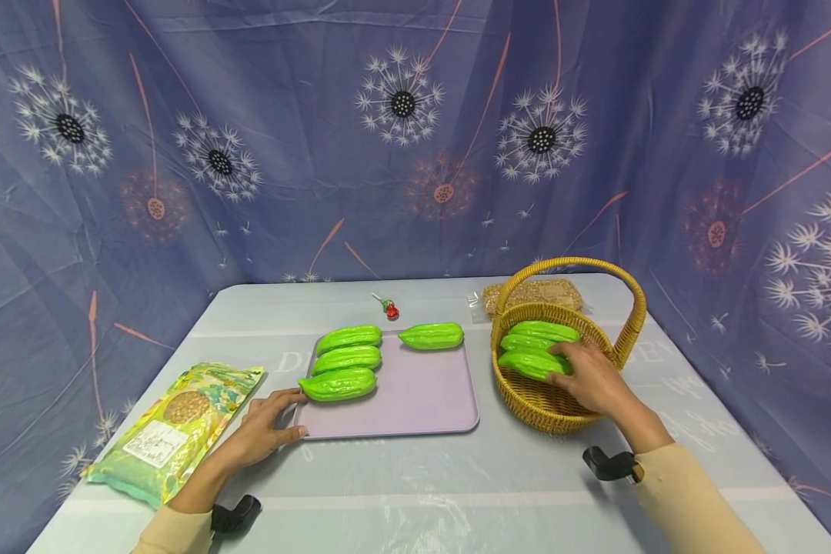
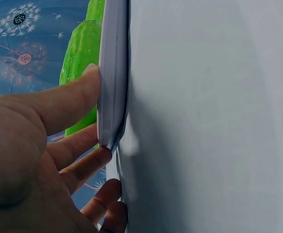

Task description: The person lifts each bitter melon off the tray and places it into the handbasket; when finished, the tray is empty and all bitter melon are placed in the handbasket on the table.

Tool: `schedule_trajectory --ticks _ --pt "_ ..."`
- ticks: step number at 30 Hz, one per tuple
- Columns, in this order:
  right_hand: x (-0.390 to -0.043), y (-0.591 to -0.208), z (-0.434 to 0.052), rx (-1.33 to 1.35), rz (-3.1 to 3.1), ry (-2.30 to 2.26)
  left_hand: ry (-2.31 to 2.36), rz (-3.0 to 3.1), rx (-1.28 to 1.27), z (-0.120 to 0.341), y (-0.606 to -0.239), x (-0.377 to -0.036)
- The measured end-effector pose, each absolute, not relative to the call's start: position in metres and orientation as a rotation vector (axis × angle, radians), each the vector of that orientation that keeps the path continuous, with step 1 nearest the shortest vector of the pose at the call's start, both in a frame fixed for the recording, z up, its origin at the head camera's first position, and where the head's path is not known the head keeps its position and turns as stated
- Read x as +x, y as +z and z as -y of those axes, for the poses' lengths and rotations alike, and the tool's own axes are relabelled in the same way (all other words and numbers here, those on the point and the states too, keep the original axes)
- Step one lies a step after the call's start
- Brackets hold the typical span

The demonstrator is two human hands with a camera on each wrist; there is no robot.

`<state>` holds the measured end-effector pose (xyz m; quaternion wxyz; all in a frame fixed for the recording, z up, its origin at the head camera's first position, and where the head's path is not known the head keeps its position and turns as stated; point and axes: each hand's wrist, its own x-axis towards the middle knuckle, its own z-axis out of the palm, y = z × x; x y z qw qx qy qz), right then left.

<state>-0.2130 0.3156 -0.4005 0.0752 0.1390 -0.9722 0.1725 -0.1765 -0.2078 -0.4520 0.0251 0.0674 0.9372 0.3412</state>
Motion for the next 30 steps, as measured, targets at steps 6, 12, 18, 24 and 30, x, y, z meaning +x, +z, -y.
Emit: schedule_trajectory --ticks 6,12,18,24,30 --pt "-0.213 -0.404 -0.316 0.408 2.938 0.518 1.058 -2.907 0.218 0.208 -0.454 -0.178" --pt "-0.213 -0.405 -0.317 0.428 2.939 0.525 1.059 -2.911 0.223 0.208 -0.453 -0.177" --pt "-0.213 -0.408 -0.320 0.454 2.941 0.527 1.054 -2.906 0.219 0.208 -0.452 -0.178" --pt "-0.213 -0.411 -0.321 0.498 2.929 0.513 1.049 -2.898 0.215 0.208 -0.452 -0.178" --pt "-0.214 -0.412 -0.319 0.483 2.938 0.498 1.047 -2.901 0.217 0.207 -0.452 -0.178"
